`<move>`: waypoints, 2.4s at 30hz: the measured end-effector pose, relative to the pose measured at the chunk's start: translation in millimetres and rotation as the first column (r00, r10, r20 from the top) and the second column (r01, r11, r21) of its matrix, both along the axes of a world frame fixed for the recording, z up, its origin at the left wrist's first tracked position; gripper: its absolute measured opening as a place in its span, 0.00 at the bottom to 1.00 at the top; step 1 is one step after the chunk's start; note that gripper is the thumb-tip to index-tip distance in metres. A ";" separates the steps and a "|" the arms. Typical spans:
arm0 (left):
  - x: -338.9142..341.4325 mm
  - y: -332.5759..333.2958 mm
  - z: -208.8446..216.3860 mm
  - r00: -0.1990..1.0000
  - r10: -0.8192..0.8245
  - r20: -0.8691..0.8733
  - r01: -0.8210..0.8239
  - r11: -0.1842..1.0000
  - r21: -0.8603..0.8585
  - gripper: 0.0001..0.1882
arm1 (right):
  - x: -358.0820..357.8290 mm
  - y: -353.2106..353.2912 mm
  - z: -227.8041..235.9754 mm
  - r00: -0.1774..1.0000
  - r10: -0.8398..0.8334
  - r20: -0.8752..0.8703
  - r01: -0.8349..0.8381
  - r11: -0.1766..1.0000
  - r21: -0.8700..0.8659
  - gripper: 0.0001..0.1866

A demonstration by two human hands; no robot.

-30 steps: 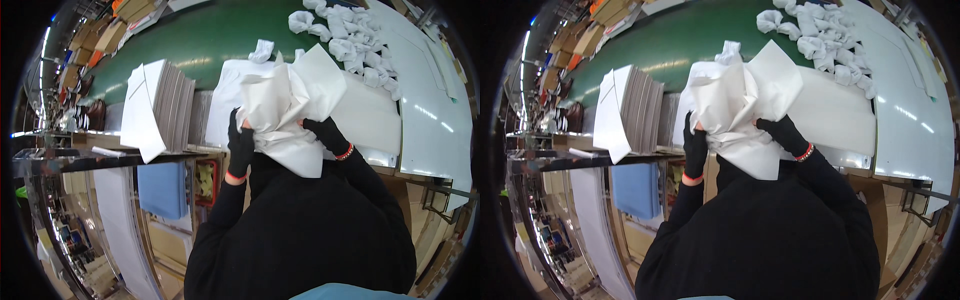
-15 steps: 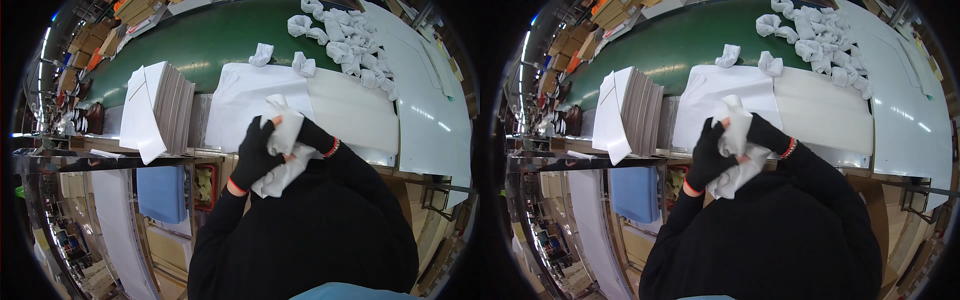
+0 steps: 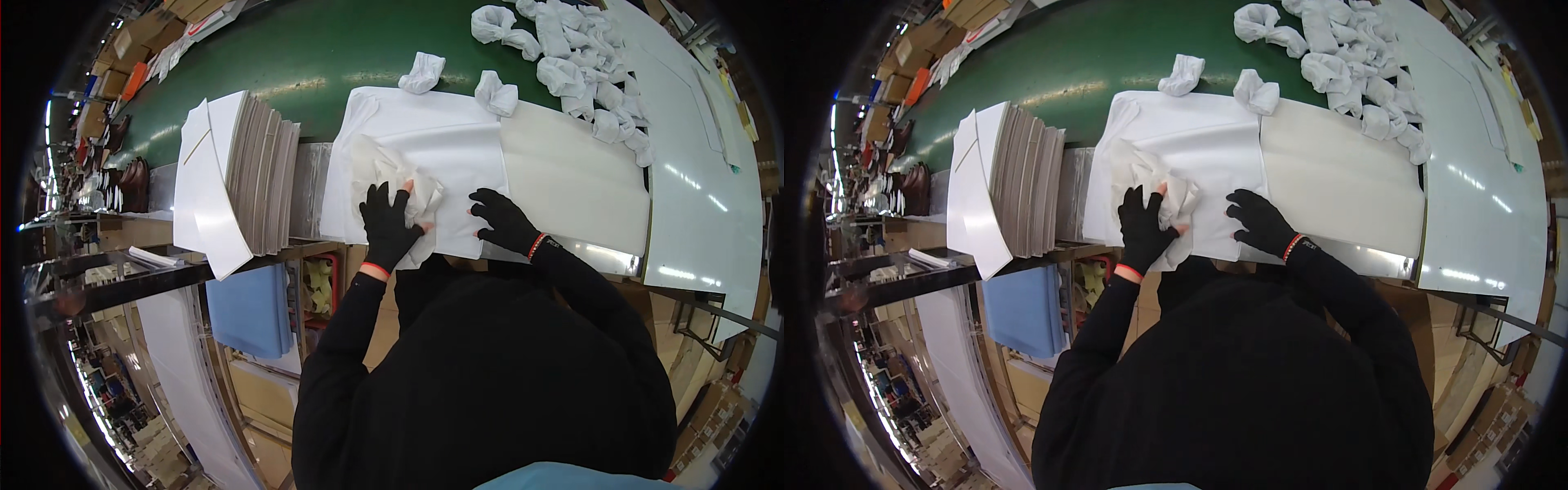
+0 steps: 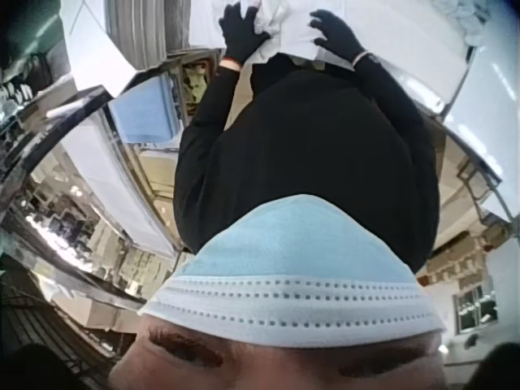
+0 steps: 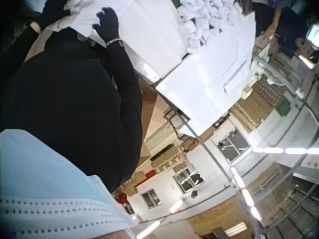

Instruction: The person wraps small white items in white paper sheets on a green workbench. They fold the paper around each item and place the wrapped bundle into a cardboard box. The process is repeated continuously throughout the video.

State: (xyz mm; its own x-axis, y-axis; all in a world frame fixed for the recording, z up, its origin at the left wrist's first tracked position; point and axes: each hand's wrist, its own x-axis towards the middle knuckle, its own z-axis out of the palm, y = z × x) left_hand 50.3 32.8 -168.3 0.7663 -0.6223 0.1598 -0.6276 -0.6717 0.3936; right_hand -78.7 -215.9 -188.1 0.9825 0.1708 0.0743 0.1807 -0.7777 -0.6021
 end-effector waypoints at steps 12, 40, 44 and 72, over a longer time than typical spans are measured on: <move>147.1 16.4 58.7 -0.135 -0.647 -0.750 -0.419 0.723 -0.549 0.28 | -0.5 -8.8 -2.0 0.985 -0.125 -0.115 0.147 0.966 0.213 0.09; 29.5 -59.7 17.6 0.941 -0.329 -0.076 0.338 0.918 0.208 0.34 | -45.6 7.5 -1.3 0.988 0.083 0.130 -0.077 0.996 -0.048 0.12; 23.4 -62.4 14.8 0.861 -0.422 0.284 0.394 0.906 0.153 0.26 | -45.5 9.1 2.0 0.989 0.069 0.133 -0.073 0.997 0.025 0.13; 80.1 -48.9 -21.9 0.620 -0.402 -0.673 0.426 0.893 -0.141 0.20 | 3.5 47.4 54.6 0.948 0.125 0.294 -0.132 0.991 0.005 0.28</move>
State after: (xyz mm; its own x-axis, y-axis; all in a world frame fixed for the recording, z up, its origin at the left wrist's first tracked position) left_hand 130.4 -16.1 -190.3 0.3151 -0.8961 -0.3125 -0.4167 -0.4265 0.8027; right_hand -75.2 -168.5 -133.5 0.8869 0.2883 0.3610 0.4490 -0.7220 -0.5265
